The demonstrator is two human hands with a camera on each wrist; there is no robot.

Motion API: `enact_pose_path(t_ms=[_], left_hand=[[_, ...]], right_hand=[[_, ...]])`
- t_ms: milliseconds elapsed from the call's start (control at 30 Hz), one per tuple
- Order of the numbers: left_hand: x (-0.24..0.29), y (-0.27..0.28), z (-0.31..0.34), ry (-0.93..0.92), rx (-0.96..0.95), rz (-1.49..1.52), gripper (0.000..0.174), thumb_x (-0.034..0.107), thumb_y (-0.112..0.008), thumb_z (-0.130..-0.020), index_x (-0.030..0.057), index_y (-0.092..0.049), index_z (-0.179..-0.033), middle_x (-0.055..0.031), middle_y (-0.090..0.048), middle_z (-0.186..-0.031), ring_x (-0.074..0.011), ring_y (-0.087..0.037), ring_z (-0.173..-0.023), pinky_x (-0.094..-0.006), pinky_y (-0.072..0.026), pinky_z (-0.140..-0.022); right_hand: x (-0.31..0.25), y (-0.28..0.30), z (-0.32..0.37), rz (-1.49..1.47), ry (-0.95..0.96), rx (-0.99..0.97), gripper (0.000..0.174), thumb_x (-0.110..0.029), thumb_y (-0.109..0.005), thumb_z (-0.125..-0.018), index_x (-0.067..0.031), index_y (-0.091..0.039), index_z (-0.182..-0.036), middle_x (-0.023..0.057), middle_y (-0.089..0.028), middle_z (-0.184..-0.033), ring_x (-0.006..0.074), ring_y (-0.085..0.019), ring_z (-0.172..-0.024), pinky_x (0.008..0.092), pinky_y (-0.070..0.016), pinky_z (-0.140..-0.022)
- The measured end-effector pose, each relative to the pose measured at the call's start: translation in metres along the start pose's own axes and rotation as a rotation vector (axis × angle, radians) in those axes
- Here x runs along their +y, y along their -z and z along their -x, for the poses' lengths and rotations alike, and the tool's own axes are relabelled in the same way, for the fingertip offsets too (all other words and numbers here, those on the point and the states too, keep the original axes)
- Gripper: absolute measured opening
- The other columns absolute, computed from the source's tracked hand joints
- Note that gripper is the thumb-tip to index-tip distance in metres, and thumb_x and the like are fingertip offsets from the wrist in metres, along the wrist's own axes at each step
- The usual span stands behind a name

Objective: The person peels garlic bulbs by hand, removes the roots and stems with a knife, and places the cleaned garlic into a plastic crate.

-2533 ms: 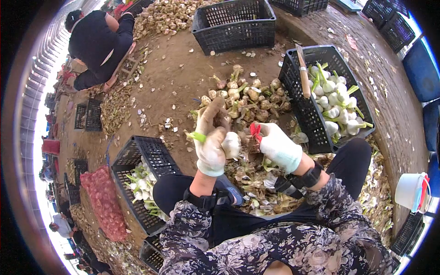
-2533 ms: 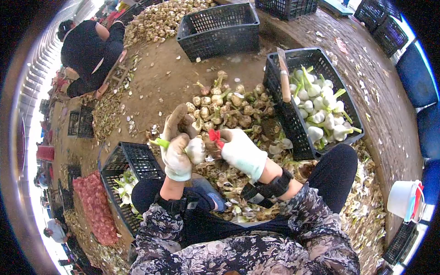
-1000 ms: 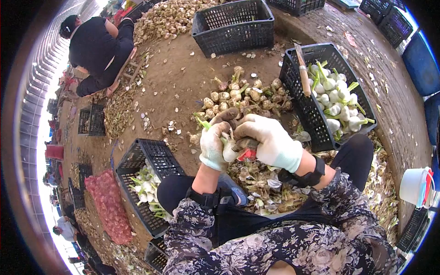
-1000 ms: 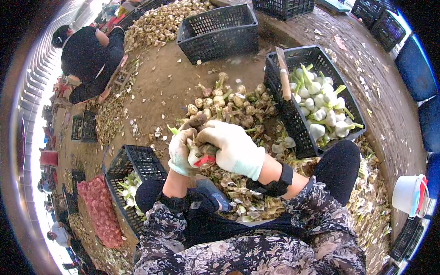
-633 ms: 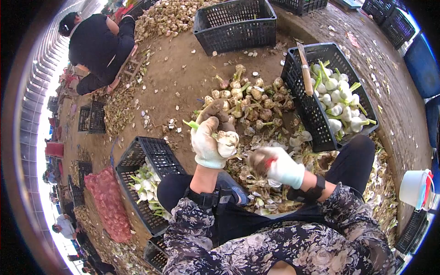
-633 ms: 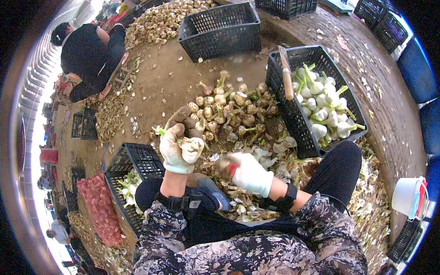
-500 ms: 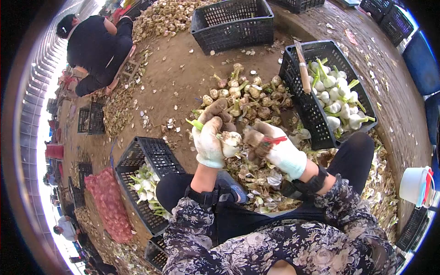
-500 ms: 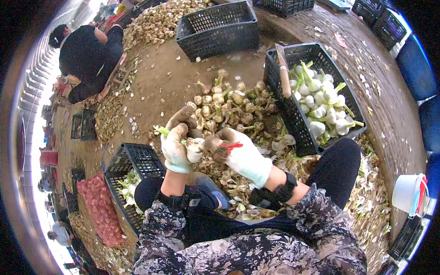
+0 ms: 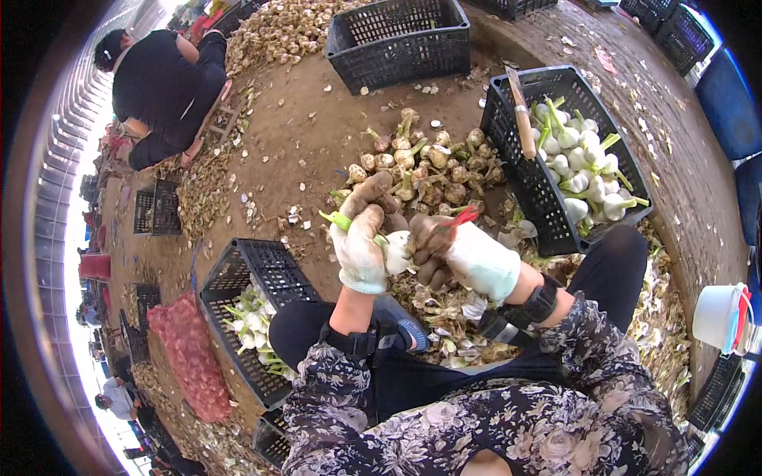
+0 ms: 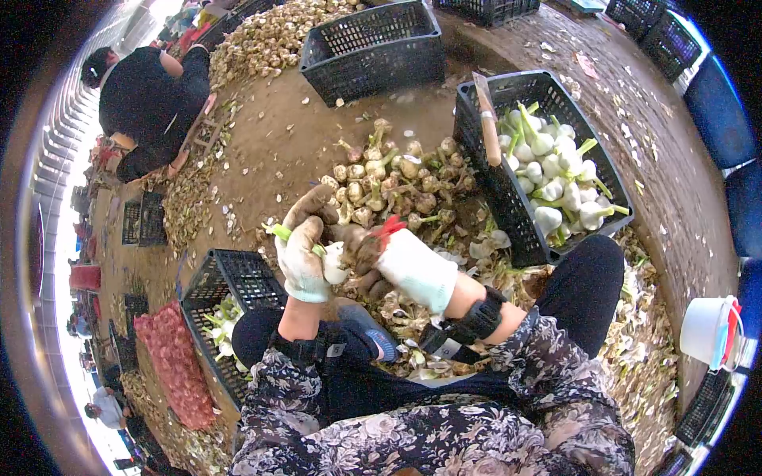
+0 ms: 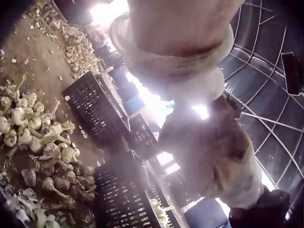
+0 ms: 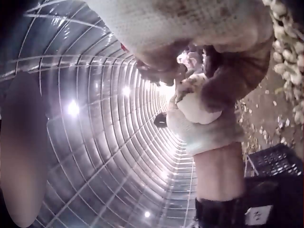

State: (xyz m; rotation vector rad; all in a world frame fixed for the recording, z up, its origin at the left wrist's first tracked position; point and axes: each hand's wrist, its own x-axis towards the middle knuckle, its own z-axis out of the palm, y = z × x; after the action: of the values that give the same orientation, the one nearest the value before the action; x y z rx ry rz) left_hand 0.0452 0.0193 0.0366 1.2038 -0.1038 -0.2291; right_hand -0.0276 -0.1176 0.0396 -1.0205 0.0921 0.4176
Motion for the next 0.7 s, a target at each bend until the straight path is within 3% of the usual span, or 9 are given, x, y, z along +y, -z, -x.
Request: enact_pose_path(t_ms=[67,100,167,200,300,433,533,600,700], left_hand=[[0.001,0.003,0.000,0.040,-0.012,0.047,0.034,0.003,-0.041,-0.079,-0.0014,-0.056,-0.109,-0.0076,-0.059,-0.087,-0.0128,-0.057,-0.071,-0.0255,-0.0494,-0.062],[0.001,0.006,0.001,0.082,-0.020,0.092,0.033,0.003,-0.041,-0.079,-0.0015,-0.056,-0.109,-0.0073,-0.059,-0.087,-0.0125,-0.056,-0.073,-0.0252,-0.0489,-0.064],[-0.002,0.012,-0.003,0.080,-0.023,0.126,0.033,0.003,-0.041,-0.080,-0.0015,-0.056,-0.108,-0.0073,-0.059,-0.087,-0.0125,-0.056,-0.073,-0.0251,-0.0489,-0.063],[-0.003,0.013,-0.004,0.079,-0.029,0.162,0.032,0.003,-0.041,-0.080,-0.0014,-0.056,-0.108,-0.0073,-0.059,-0.088,-0.0126,-0.056,-0.072,-0.0251,-0.0489,-0.063],[0.002,0.000,0.000,0.080,0.022,0.071,0.032,0.002,-0.040,-0.081,-0.0010,-0.055,-0.109,-0.0075,-0.059,-0.087,-0.0128,-0.057,-0.071,-0.0252,-0.0496,-0.061],[0.005,0.001,0.004,0.110,-0.003,0.046,0.033,0.002,-0.040,-0.081,-0.0012,-0.055,-0.110,-0.0078,-0.060,-0.089,-0.0141,-0.058,-0.070,-0.0256,-0.0505,-0.060],[0.002,-0.001,0.000,0.060,-0.002,-0.003,0.034,0.004,-0.040,-0.079,-0.0005,-0.055,-0.110,-0.0084,-0.060,-0.089,-0.0153,-0.058,-0.069,-0.0268,-0.0513,-0.058],[0.000,0.008,-0.002,0.161,-0.016,0.133,0.035,0.005,-0.039,-0.079,-0.0002,-0.055,-0.110,-0.0091,-0.060,-0.087,-0.0162,-0.057,-0.065,-0.0276,-0.0515,-0.055],[-0.002,0.008,-0.003,0.191,0.022,0.150,0.035,0.005,-0.039,-0.078,-0.0006,-0.055,-0.109,-0.0091,-0.059,-0.084,-0.0172,-0.057,-0.061,-0.0285,-0.0518,-0.054]], right_hand=[[0.087,0.066,-0.043,1.217,0.809,-0.093,0.018,-0.022,-0.054,-0.087,-0.0076,-0.049,-0.097,0.0010,-0.053,-0.072,0.0116,-0.054,-0.059,0.0241,-0.0465,-0.054],[0.055,0.045,-0.023,1.274,0.868,-0.016,0.024,-0.020,-0.058,-0.083,-0.0031,-0.051,-0.098,0.0038,-0.055,-0.075,0.0139,-0.055,-0.066,0.0264,-0.0460,-0.060],[0.026,0.003,-0.008,0.032,0.105,0.099,0.029,-0.016,-0.063,-0.078,0.0012,-0.054,-0.098,0.0072,-0.058,-0.083,0.0144,-0.053,-0.077,0.0280,-0.0443,-0.067],[0.030,-0.002,-0.003,0.254,0.102,0.130,0.027,-0.014,-0.063,-0.079,0.0006,-0.054,-0.100,0.0074,-0.059,-0.089,0.0122,-0.052,-0.080,0.0261,-0.0438,-0.068],[0.031,-0.015,0.004,-0.051,0.210,0.075,0.027,-0.015,-0.063,-0.079,-0.0012,-0.054,-0.101,0.0061,-0.060,-0.092,0.0129,-0.053,-0.082,0.0276,-0.0455,-0.066],[0.008,-0.012,0.010,-0.420,-0.068,-0.036,0.018,-0.020,-0.052,-0.087,-0.0053,-0.051,-0.097,0.0008,-0.050,-0.083,0.0080,-0.045,-0.067,0.0246,-0.0413,-0.058],[0.009,-0.007,0.004,-0.367,-0.153,-0.014,0.022,-0.025,-0.049,-0.088,-0.0047,-0.054,-0.096,0.0019,-0.052,-0.083,0.0088,-0.048,-0.067,0.0236,-0.0417,-0.055],[0.010,-0.007,0.005,0.043,0.105,-0.058,0.018,-0.021,-0.051,-0.087,-0.0040,-0.055,-0.092,0.0035,-0.056,-0.083,0.0105,-0.053,-0.070,0.0229,-0.0431,-0.056],[0.048,-0.004,-0.003,0.024,0.115,0.079,0.017,-0.017,-0.056,-0.085,-0.0031,-0.054,-0.095,0.0019,-0.057,-0.080,0.0091,-0.055,-0.073,0.0216,-0.0451,-0.060]])
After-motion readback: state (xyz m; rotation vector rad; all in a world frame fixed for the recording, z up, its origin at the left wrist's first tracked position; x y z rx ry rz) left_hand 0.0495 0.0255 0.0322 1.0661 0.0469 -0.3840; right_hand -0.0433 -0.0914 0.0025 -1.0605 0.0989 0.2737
